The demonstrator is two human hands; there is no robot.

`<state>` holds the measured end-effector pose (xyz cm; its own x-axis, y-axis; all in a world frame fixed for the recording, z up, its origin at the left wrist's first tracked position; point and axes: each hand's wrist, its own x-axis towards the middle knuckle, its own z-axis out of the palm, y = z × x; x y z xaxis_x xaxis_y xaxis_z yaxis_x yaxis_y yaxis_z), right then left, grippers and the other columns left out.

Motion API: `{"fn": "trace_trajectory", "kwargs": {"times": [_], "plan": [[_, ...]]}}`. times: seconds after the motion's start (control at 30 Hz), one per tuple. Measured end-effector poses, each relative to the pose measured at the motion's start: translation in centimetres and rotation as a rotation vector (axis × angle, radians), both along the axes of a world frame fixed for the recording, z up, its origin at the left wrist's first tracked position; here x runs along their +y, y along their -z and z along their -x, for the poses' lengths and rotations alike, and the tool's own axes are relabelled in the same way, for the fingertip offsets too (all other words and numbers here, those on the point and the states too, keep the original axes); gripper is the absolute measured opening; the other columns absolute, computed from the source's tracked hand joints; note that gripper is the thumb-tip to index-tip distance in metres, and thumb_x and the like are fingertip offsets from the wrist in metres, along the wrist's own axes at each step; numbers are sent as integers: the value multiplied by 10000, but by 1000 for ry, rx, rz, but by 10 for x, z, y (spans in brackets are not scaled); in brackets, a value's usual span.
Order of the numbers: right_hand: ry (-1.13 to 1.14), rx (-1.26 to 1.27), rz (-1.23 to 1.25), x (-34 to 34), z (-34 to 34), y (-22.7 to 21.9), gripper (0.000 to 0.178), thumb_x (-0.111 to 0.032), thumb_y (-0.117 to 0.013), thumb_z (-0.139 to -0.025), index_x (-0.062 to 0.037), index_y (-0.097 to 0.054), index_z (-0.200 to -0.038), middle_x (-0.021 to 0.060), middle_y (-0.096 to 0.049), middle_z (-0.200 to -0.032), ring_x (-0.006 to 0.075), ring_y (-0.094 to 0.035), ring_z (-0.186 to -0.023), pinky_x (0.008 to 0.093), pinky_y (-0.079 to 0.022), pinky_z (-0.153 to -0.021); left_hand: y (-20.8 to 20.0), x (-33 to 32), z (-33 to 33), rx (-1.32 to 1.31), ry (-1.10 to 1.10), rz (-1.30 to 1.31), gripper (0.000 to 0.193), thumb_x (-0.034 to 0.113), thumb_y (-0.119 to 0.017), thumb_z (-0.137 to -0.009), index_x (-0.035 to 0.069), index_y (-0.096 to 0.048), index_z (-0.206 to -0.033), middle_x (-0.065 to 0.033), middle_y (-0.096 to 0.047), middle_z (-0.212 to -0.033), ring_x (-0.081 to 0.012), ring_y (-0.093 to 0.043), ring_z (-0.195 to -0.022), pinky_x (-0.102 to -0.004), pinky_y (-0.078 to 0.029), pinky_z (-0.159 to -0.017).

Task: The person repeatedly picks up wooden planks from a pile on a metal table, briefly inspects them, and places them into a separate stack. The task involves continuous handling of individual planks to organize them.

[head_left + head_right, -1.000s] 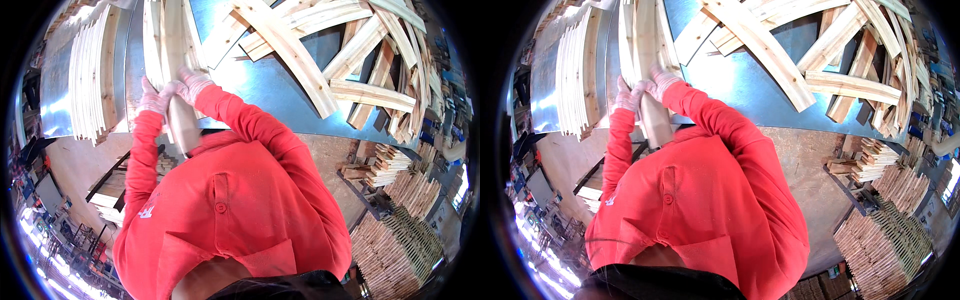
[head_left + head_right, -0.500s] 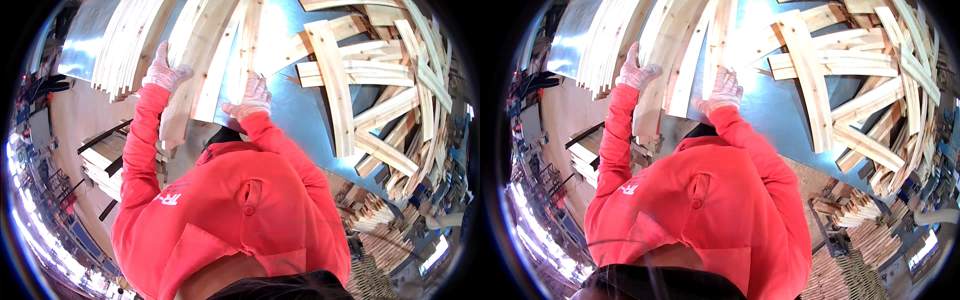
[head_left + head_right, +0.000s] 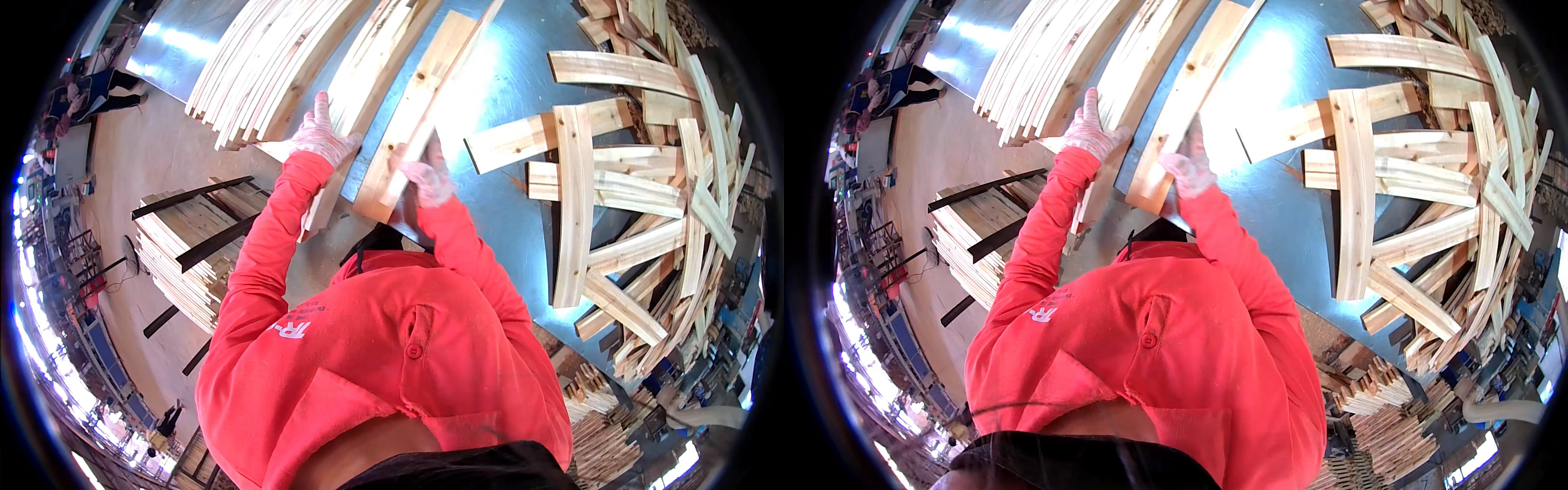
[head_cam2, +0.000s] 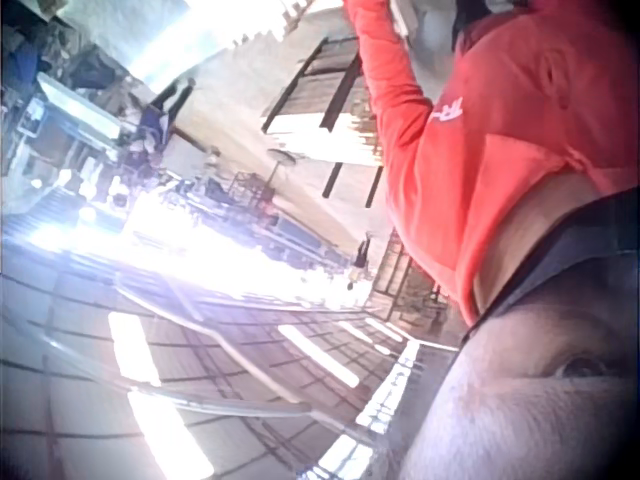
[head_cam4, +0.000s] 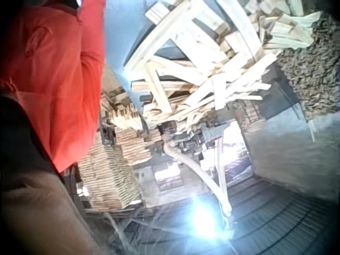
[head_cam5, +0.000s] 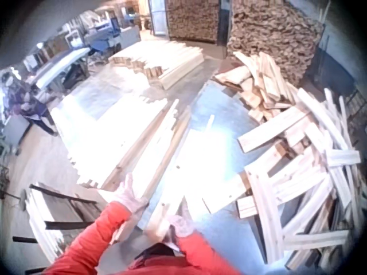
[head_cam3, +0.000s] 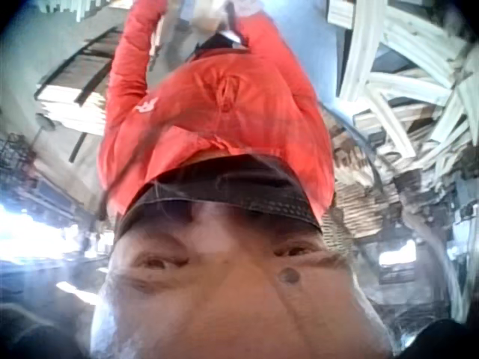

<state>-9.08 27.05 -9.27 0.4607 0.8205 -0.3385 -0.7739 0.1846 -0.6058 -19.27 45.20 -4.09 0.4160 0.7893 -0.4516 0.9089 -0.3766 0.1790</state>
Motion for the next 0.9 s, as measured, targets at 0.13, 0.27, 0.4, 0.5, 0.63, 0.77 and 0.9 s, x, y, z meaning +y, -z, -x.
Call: {"fn": "trace_trajectory", "kwargs": {"times": [0.13, 0.27, 0.4, 0.5, 0.63, 0.77, 0.9], "plan": [[-61, -83, 195, 68, 22, 18, 1144, 63, -661, -659, -208, 41, -1521, 145, -353, -1414, 269, -542, -1122, 337, -525, -821, 24, 5, 14, -169, 90, -3, 1161, 584, -733, -668, 58, -111, -1496, -272, -425, -1352, -401, -452, -1249, -424, -388, -1029], [93, 77, 95, 81, 32, 16, 1221, 39, -751, -665, -184, 104, -1508, 156, -345, -1433, 273, -494, -1195, 361, -484, -921, 48, 18, 28, -385, 69, 4, 1210, 539, -804, -630, 29, -120, -1488, -282, -388, -1398, -399, -432, -1275, -382, -403, -1022], [-3, -279, 486, 105, 38, 41, 1332, -57, -844, -599, -41, 163, -1470, 144, -350, -1433, 225, -452, -1236, 304, -400, -1021, 48, 27, 18, -465, 73, 172, 1247, 520, -842, -593, 19, -131, -1486, -267, -402, -1404, -358, -449, -1277, -362, -403, -1020], [-127, -390, 644, 94, 34, 21, 1184, -71, -769, -675, -102, 77, -1503, 128, -412, -1397, 195, -474, -1211, 275, -379, -1028, 42, 31, 27, -465, 50, 193, 1224, 479, -853, -600, 24, -142, -1486, -254, -472, -1355, -346, -484, -1248, -361, -403, -1017], [-225, -691, 973, 50, 6, 26, 841, -109, -593, -810, -137, -122, -1507, 118, -555, -1107, 188, -569, -926, 286, -422, -955, 53, 19, 29, -556, 71, 201, 1167, 488, -815, -644, 68, -137, -1496, -253, -493, -1333, -369, -497, -1228, -379, -415, -999], [3, -808, 1019, -4, -29, 39, 761, -124, -616, -814, -126, -251, -1482, 148, -560, -1127, 200, -573, -859, 354, -483, -833, 49, 9, 22, -484, 61, 194, 1152, 502, -804, -657, 87, -137, -1498, -289, -470, -1337, -387, -484, -1235, -390, -404, -1008], [232, -1659, 1195, -18, -15, -8, 793, -190, -681, -804, -17, -259, -1453, 249, -489, -1299, 346, -527, -1161, 402, -428, -992, 46, 5, 13, -555, 66, 254, 1139, 509, -796, -667, 96, -136, -1498, -299, -455, -1347, -394, -456, -1264, -390, -373, -1042]]}}
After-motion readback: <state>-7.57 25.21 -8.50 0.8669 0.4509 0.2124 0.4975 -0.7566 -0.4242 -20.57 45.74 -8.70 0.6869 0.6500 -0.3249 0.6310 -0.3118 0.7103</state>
